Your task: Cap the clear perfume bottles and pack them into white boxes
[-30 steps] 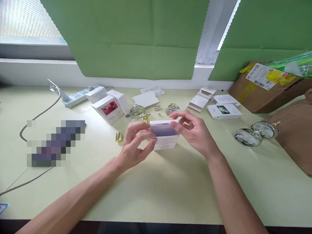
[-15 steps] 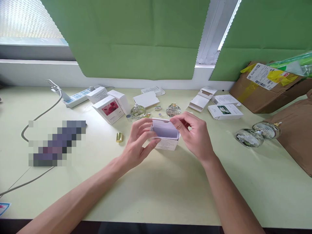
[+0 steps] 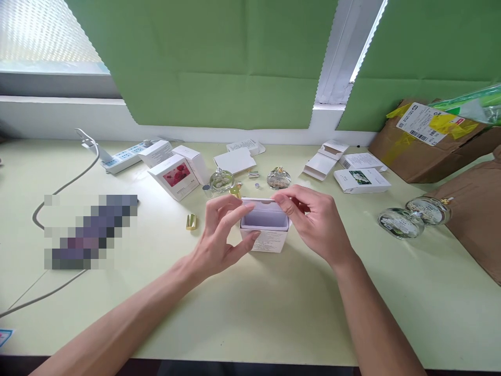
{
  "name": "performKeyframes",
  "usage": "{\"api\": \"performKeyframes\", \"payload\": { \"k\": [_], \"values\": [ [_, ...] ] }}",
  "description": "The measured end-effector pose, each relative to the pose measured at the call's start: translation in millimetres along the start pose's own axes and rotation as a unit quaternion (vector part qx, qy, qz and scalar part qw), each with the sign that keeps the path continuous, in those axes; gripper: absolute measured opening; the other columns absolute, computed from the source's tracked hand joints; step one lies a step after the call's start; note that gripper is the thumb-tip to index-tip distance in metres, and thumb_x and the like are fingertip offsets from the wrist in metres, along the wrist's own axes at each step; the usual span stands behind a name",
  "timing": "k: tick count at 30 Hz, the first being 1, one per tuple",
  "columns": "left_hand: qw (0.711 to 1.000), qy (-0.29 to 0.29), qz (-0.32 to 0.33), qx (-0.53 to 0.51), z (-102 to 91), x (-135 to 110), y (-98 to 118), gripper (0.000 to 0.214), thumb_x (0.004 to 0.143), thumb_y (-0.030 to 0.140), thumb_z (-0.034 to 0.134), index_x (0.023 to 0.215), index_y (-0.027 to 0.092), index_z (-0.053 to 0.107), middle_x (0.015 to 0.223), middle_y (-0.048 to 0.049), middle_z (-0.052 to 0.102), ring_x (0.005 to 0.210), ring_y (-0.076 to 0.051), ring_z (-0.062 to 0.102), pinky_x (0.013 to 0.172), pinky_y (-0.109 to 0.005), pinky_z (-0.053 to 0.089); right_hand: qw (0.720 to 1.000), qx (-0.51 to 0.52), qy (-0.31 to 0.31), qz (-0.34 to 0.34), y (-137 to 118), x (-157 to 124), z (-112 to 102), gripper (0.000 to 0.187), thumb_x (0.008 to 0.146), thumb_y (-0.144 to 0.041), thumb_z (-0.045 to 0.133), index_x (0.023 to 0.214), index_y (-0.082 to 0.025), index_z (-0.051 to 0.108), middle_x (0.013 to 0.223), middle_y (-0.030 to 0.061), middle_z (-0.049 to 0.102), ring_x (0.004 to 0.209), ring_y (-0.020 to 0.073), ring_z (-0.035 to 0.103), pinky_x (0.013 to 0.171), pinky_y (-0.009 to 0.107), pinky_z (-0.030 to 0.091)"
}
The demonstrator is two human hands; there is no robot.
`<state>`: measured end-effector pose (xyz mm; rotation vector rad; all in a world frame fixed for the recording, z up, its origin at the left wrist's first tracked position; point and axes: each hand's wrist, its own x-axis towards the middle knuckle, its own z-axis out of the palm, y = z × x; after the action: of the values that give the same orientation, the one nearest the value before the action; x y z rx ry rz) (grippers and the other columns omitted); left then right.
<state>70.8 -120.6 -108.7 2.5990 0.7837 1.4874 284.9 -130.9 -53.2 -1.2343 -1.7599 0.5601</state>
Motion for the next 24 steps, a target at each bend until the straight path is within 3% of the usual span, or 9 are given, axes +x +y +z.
{"api": "performKeyframes", "payload": {
  "k": [4,9,16,21,24],
  "values": [
    [1.000,-0.009,-0.001,0.013,0.3,-0.7,1.0,0.056,0.090,0.021,0.065,0.140,0.021,0.041,0.122,-0.0122,0.036,0.106,-0.020,0.054,0.088,-0.041,0.061,0.997,0.034,0.005,0.065,-6.4,-1.1,-1.4,0.030,0.091,-0.050,0.062,0.084,-0.023,0.074,0.064,-0.0007,0.058,0.053,0.0114,0.048,0.049,0.026,0.040],
    [1.000,-0.015,-0.007,0.005,0.9,-0.8,1.7,0.061,0.090,0.021,0.063,0.145,0.023,0.035,0.122,-0.0117,0.036,0.108,-0.020,0.054,0.089,-0.042,0.061,0.992,0.068,-0.011,0.104,-11.1,-0.2,-3.2,0.030,0.089,-0.051,0.064,0.085,-0.022,0.074,0.062,-0.0015,0.057,0.049,0.0103,0.049,0.046,0.025,0.043],
    [1.000,-0.006,0.001,0.006,-1.9,2.1,2.0,0.056,0.087,0.019,0.066,0.139,0.016,0.042,0.117,-0.0113,0.037,0.104,-0.018,0.053,0.090,-0.039,0.059,0.992,0.088,-0.025,0.087,-5.0,0.6,-2.5,0.022,0.088,-0.045,0.068,0.089,-0.024,0.076,0.065,-0.0020,0.061,0.050,0.0084,0.050,0.047,0.021,0.045],
    [1.000,-0.012,-0.005,-0.007,0.5,-2.3,-3.0,0.052,0.088,0.017,0.064,0.137,0.017,0.045,0.117,-0.0106,0.038,0.106,-0.018,0.052,0.090,-0.036,0.059,0.995,0.081,-0.020,0.050,4.2,1.6,-0.2,0.019,0.087,-0.043,0.070,0.092,-0.026,0.076,0.082,-0.0009,0.068,0.053,0.0070,0.052,0.047,0.020,0.045],
    [1.000,-0.003,-0.002,-0.022,2.4,-3.6,-6.8,0.062,0.087,0.021,0.067,0.142,0.023,0.039,0.122,-0.0104,0.036,0.111,-0.020,0.052,0.089,-0.037,0.060,0.997,0.050,0.032,0.052,9.2,2.7,-4.5,0.023,0.087,-0.045,0.069,0.088,-0.024,0.077,0.068,-0.0015,0.065,0.048,0.0080,0.051,0.044,0.021,0.044]
  ]
}}
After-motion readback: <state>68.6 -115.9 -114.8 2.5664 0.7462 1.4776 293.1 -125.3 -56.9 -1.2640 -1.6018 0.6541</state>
